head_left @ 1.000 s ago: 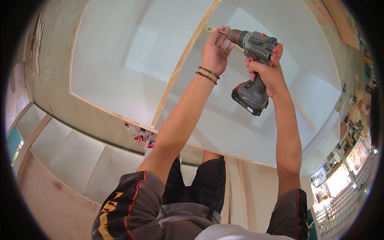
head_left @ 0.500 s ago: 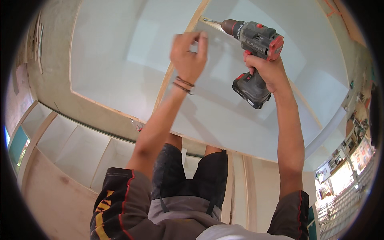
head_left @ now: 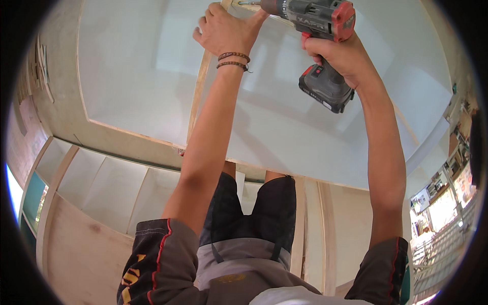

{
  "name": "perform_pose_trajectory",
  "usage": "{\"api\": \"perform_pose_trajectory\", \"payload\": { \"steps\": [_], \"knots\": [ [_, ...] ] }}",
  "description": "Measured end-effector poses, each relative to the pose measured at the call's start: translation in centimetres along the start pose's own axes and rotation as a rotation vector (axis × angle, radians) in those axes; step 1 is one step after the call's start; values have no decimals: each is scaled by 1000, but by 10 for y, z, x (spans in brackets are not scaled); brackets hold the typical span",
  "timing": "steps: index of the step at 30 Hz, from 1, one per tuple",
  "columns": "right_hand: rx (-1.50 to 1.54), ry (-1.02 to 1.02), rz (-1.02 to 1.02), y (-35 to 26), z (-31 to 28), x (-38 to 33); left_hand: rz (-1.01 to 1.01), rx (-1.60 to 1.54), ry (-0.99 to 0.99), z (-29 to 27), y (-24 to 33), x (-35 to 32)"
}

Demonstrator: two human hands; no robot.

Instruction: The person uses a power drill to drive a screw into a thin wooden support strip inside a white laminate cabinet frame.

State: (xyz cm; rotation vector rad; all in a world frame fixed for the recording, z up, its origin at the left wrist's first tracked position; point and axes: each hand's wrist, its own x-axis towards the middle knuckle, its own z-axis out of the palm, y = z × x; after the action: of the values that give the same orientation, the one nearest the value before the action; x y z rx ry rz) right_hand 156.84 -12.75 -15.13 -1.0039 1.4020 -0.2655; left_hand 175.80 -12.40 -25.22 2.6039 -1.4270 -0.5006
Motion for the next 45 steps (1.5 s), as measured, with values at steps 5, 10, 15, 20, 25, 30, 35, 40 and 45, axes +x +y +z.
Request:
{"api": "perform_pose_trajectory", "payload": {
  "steps": [5,10,15,20,25,30,35,40,45],
  "knots": [
    [-25,-34,-54,-6,6,-11,-51,78,317,33,2,-5],
    [33,14,-109,-7,11,-18,-36,82,418,31,4,-9],
    [-21,18,-66,-7,0,-20,-68,93,390,27,13,-11],
    [-39,55,-33,-5,3,-21,-34,114,484,33,9,-10],
    [-21,34,-26,-4,9,-21,-47,70,547,35,3,-15],
    [-65,50,-60,-4,21,-17,-34,48,603,21,8,-19],
    [-68,91,-75,-2,29,-16,-47,23,606,20,5,-19],
    [-61,85,-136,9,30,-12,-31,46,666,26,-5,-17],
    [-76,99,-211,8,39,-18,-56,37,644,24,-5,-19]
  ]
}}
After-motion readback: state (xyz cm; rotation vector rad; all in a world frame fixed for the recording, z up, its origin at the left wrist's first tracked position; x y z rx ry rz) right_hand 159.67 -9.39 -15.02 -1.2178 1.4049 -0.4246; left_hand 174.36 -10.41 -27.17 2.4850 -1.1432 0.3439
